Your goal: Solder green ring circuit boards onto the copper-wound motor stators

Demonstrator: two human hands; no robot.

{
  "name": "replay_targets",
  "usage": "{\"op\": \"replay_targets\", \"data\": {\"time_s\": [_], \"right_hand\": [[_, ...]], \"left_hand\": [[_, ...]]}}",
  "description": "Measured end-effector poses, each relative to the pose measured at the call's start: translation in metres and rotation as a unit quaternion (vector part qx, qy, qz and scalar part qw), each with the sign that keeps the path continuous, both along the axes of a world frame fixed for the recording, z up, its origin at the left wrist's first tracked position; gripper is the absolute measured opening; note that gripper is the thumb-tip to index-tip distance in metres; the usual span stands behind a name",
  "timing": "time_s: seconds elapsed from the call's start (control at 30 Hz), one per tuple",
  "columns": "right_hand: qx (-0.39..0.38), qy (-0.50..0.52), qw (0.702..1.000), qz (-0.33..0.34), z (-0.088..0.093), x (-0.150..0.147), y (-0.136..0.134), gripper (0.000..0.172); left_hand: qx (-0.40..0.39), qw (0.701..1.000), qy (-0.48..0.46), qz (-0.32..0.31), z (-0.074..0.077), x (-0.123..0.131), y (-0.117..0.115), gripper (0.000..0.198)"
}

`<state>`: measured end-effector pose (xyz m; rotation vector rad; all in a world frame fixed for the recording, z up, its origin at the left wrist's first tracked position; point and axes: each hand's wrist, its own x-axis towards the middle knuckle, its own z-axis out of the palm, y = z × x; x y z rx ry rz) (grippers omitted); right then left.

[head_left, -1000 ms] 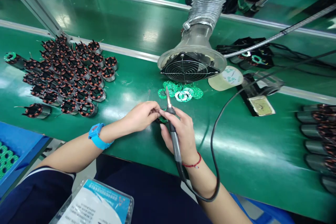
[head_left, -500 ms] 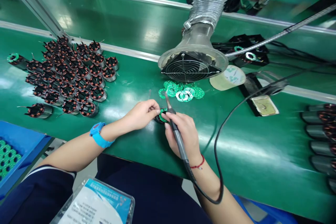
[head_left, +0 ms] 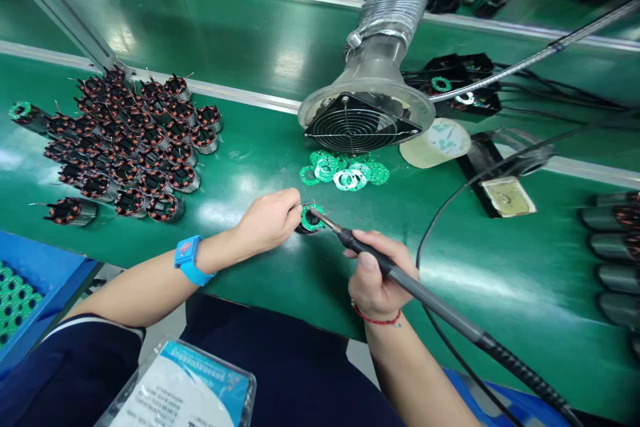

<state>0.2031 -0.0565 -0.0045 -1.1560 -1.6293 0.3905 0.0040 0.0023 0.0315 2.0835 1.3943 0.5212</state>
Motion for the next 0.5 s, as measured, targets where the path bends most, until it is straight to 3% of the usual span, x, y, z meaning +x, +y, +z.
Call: {"op": "replay_targets", "data": {"time_s": [0.5], "right_hand": [[0.027, 0.038, 0.999, 0.026, 0.0058, -0.0029, 0.0007, 0.021]], "left_hand": [[0.061, 0.995, 0.078, 0.002, -0.0105, 0.0031, -0.0029, 0.016]]}}
